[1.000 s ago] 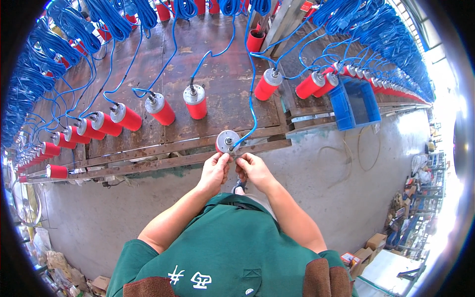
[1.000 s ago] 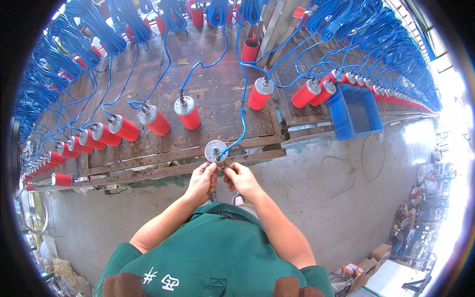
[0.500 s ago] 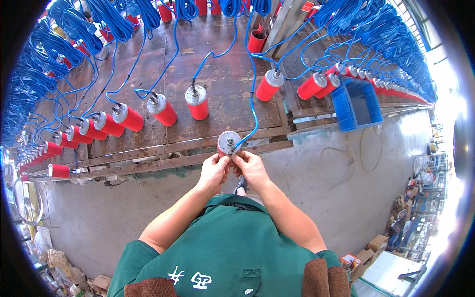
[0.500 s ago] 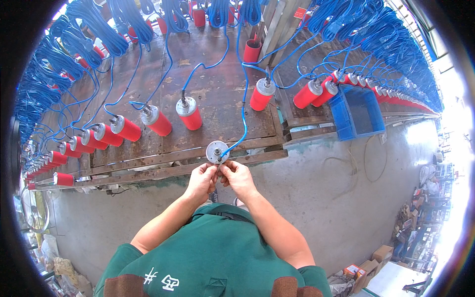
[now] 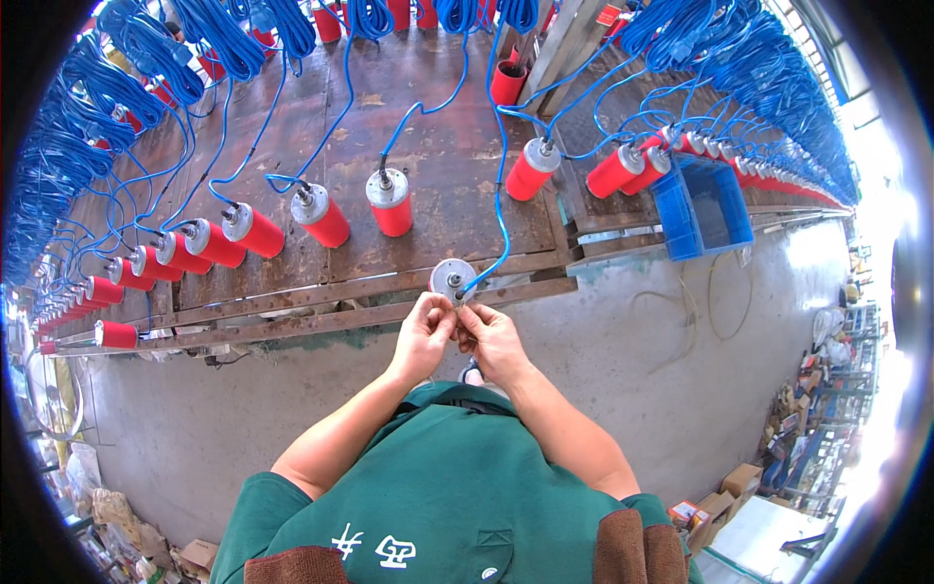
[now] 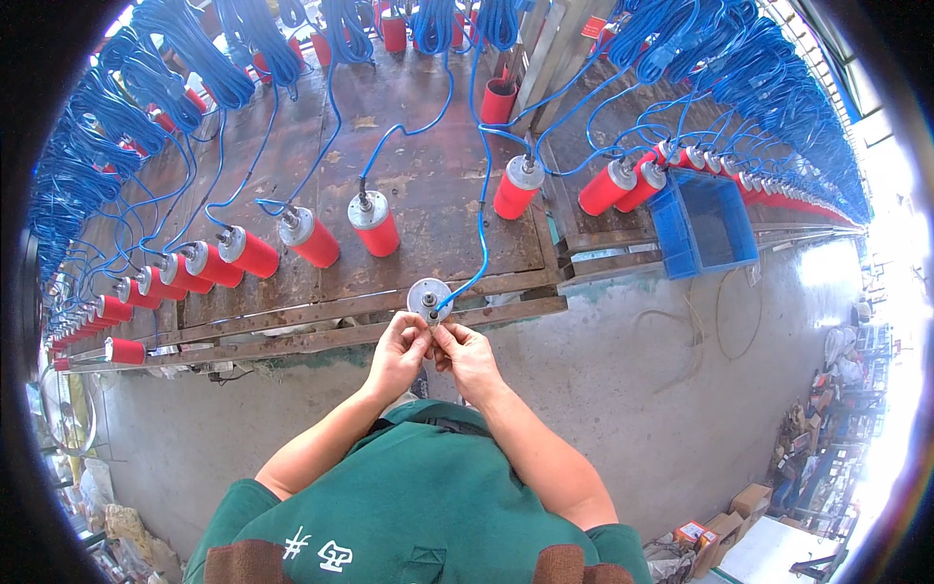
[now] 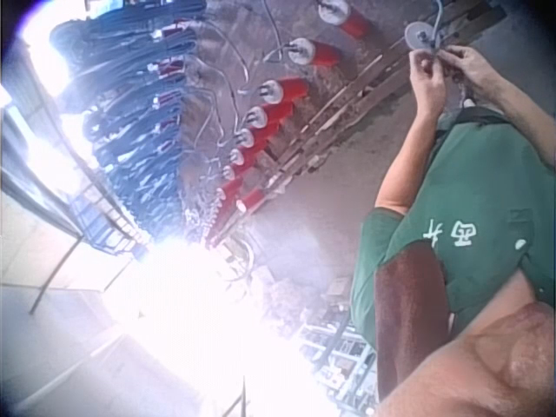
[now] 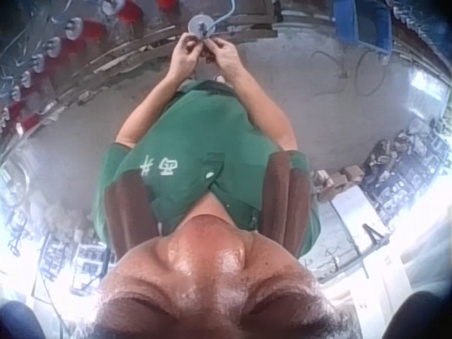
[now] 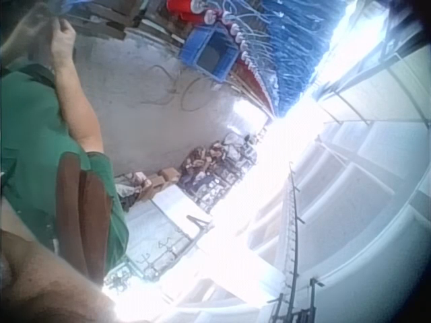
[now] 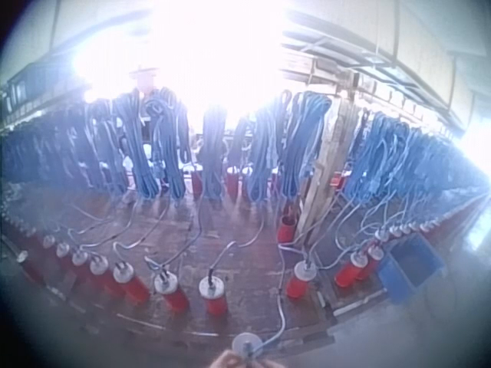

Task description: The person tests industrial parts for leaks by submerging them in a blue container of water, checking for bubbles, and then wiping the parts with a cloth.

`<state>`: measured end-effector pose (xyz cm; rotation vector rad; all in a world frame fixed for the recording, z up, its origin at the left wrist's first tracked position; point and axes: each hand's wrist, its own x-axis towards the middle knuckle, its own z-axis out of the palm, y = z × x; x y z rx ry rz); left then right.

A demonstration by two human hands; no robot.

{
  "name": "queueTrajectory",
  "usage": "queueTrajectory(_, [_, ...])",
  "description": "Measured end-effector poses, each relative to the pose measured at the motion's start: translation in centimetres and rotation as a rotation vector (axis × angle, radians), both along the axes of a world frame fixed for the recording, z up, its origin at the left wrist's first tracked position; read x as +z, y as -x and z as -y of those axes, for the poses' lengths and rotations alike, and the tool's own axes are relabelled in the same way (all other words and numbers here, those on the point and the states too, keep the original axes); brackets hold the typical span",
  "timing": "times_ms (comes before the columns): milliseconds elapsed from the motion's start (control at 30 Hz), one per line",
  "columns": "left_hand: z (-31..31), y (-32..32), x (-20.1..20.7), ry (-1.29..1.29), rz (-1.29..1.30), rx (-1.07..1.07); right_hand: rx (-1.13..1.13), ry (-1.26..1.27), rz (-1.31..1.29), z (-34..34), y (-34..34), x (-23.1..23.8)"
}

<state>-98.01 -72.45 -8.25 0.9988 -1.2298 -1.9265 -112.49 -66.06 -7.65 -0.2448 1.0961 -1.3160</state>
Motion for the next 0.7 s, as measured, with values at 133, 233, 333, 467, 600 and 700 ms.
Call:
queueTrajectory(133, [0.0,-0.1,0.1,0.185,0.099,-0.026,0.008,0.01,-0.024,0.3,0.0,0.2])
queueTrajectory(233, [0.0,-0.3,1.2,0.252,0.181,-0.029,0.017,-0.018,-0.005,0.4,0.5,0.0])
queueTrajectory(333, [0.1,-0.6,1.3,0.364,0.283,-0.049,0.059,-0.061,-0.035,0.4,0.7,0.3])
queueTrajectory(467, [0.3,-0.4,0.9,0.384,0.281,-0.046,0.081,-0.075,-0.062,0.4,1.1,0.4])
queueTrajectory(600, [0.5,0.1,1.3,0.325,0.245,-0.034,0.071,-0.069,-0.016,0.6,1.1,0.9])
queueTrajectory(700, [0.4,0.2,1.2,0.284,0.225,-0.024,0.007,-0.084,0.068,0.2,1.1,0.1])
